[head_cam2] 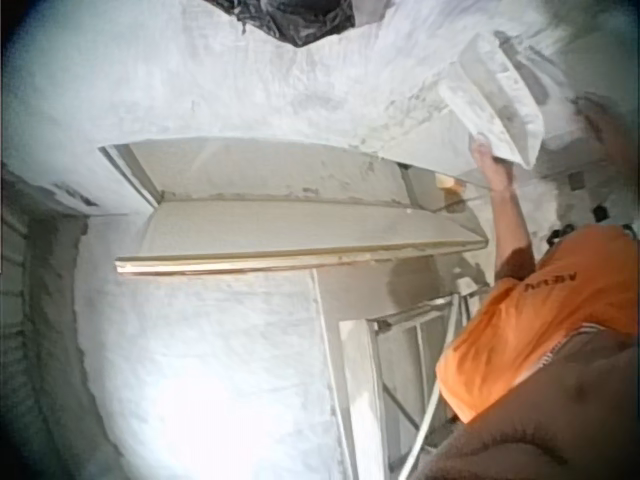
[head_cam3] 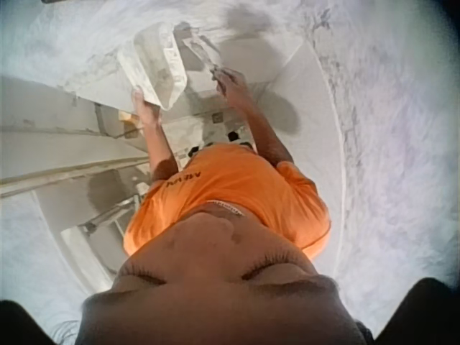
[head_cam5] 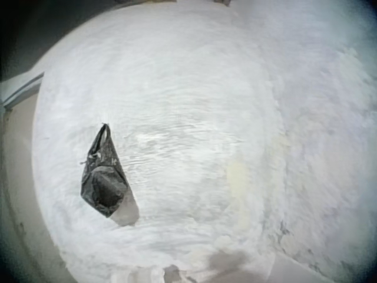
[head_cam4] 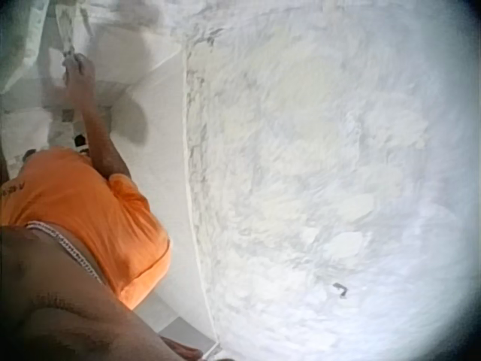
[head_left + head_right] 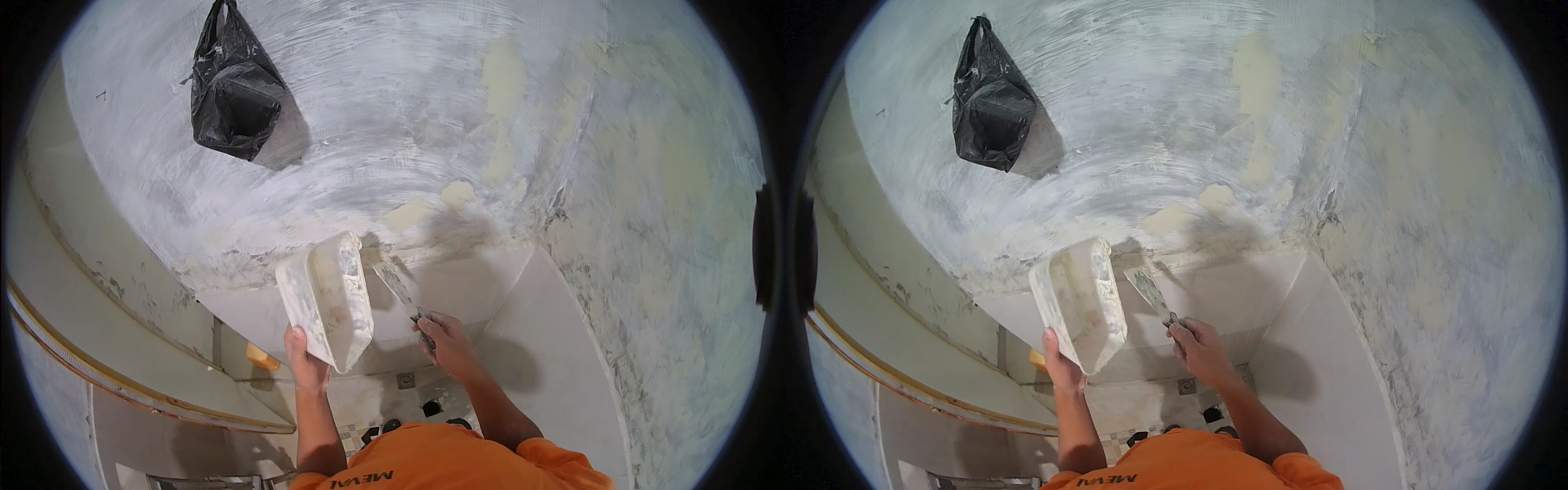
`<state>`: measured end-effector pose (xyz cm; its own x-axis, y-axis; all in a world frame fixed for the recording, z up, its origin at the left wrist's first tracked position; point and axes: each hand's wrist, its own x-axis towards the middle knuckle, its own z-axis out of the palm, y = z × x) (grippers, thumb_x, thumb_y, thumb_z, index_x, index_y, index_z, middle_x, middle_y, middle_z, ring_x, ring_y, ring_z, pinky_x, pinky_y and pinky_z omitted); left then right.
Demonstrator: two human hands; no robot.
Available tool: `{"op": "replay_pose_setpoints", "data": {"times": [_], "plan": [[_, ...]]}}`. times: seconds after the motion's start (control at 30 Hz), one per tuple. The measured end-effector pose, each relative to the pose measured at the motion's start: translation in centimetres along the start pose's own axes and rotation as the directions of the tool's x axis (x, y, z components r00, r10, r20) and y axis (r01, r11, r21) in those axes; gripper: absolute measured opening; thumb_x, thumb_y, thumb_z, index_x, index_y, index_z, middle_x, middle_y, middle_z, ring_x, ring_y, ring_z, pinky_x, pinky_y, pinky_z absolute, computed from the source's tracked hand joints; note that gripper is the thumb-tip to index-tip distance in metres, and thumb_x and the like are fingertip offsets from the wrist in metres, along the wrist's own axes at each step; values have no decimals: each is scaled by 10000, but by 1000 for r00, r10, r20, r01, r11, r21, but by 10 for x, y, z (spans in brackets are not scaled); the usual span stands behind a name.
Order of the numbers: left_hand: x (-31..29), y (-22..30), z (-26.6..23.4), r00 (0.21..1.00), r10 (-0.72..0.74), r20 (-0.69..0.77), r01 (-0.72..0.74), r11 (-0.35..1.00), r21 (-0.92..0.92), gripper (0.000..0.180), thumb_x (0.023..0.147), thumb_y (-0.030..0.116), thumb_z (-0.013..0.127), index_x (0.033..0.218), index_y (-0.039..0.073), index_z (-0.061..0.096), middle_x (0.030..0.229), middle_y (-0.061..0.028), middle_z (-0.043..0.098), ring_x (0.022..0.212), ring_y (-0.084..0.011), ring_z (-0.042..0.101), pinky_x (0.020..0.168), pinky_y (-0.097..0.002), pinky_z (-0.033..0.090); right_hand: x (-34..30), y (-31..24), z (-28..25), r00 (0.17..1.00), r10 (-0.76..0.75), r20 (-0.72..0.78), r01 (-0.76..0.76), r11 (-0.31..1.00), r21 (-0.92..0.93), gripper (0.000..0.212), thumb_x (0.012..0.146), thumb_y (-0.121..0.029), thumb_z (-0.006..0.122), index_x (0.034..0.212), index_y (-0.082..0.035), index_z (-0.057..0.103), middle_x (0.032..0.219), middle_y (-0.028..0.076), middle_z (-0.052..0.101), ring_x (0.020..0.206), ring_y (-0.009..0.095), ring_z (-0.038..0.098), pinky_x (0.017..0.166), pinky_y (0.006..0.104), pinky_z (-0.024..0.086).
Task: The person applies a white substance from a container to a corner of an unfinished wall using a putty knife. They periodically scrape the substance from the container onto the knife before spreading it across the wall surface.
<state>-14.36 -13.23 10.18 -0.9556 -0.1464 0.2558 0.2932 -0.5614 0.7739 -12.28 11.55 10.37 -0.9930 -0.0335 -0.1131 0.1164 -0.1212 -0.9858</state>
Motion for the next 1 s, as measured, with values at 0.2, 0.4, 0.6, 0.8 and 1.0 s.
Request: {"op": "replay_pose_setpoints", "data": {"times": [0.2, 0.4, 0.6, 0.8, 1.0], "plan": [[-1, -4, 2, 997, 4, 80, -13, 994, 109, 722, 924, 490, 649, 1324, -94, 504, 1188, -145, 638, 1053, -219, 633, 920, -339, 494, -16, -15, 10, 997, -83, 5, 83, 995, -56, 243, 996, -241, 576, 848, -49, 578, 617, -40, 478, 528, 46, 436, 483, 248, 351], [-8, -1, 5, 978, -84, 192, 51, 984, 174, 723, 908, 518, 655, 1268, -100, 548, 1088, -138, 672, 951, -210, 659, 844, -327, 518, -12, -21, 3, 986, -85, -140, 95, 993, 69, 233, 981, -225, 598, 825, -56, 559, 630, -39, 488, 526, 41, 421, 478, 247, 346], [-6, -8, -22, 995, -89, 39, 80, 979, 189, 707, 944, 524, 588, 1294, -87, 524, 1149, -143, 635, 1017, -225, 628, 913, -359, 493, -12, -22, 7, 952, -173, -251, 220, 960, 175, 111, 991, -160, 584, 993, -59, 537, 685, -18, 521, 495, 45, 444, 436, 222, 357], [-4, -16, -25, 993, -107, -47, 109, 993, 37, 630, 991, 471, 525, 1340, -52, 485, 1235, -142, 592, 1102, -245, 597, 971, -377, 464, -10, -6, -9, 838, -427, -339, 328, 892, -311, 227, 963, -148, 590, 1150, -22, 565, 741, -2, 548, 586, 65, 506, 510, 230, 417], [-1, -11, -12, 998, -68, 7, 67, 994, 88, 661, 979, 468, 557, 1359, -67, 475, 1228, -149, 604, 1099, -239, 606, 964, -367, 468, -33, -39, 3, 915, -347, -205, 215, 851, -480, 380, 917, -173, 610, 1244, 20, 592, 787, 60, 574, 716, 122, 516, 675, 311, 456]]}}
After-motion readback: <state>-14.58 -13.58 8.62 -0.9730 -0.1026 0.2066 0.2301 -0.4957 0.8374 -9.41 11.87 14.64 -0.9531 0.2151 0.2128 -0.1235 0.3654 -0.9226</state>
